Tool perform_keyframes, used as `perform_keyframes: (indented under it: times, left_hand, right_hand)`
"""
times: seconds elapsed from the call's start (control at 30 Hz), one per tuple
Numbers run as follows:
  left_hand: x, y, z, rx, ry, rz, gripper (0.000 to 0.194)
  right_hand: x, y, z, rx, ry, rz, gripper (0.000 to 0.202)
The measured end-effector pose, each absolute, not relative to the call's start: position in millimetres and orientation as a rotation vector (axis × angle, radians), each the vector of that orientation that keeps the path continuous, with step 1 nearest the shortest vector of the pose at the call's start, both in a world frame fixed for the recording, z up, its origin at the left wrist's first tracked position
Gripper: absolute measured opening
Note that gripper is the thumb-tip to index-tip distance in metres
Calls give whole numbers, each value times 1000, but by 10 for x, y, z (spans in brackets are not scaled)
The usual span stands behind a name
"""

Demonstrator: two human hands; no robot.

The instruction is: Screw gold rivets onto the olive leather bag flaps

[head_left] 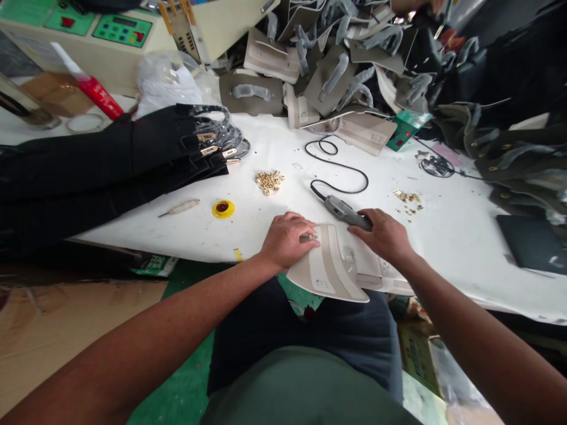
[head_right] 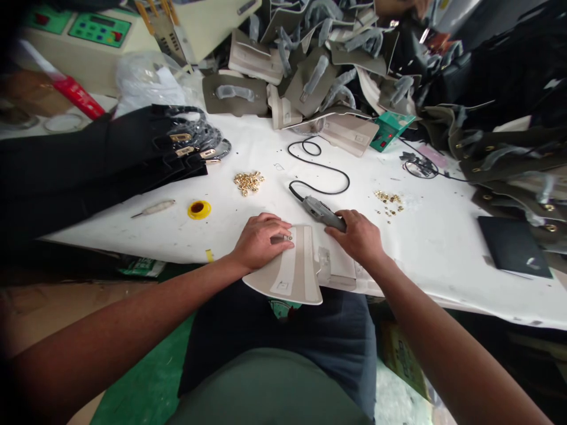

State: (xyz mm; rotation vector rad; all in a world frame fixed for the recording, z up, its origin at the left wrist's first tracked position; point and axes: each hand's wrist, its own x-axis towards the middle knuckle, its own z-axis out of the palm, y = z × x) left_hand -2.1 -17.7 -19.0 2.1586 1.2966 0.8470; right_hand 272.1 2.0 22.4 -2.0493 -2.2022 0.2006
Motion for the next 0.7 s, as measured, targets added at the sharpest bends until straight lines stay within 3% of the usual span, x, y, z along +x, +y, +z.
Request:
perform_keyframes:
  times: [0.07,0.13,0.27,0.37,0.53,0.7]
  left_hand:
    - [-21,-175,-196,2152,1296,852,16]
    - [-21,-175,-197,2144,1296,855,16]
    - [-22,-177,-185,2137,1292,857,16]
    - [-28,-177,-172,2145,1282,845,16]
    - [-42,-179,-158,2168,1283,803,16]
    - [-53,-185,-156,2166,1282,781,15]
  right_hand:
    - [2732,25,235,-2006,-2126,373,40]
    - [2680,17,315,-1867,-1893,757,39]
    - [2374,-15,547,-1271,-1284,1387,38]
    - [2028,-18,645,-1046,-1076,1386,33]
    - [1599,-1,578,-1075,-1170,1087,43]
    - [1487,1,429,-1006,-1207,995,40]
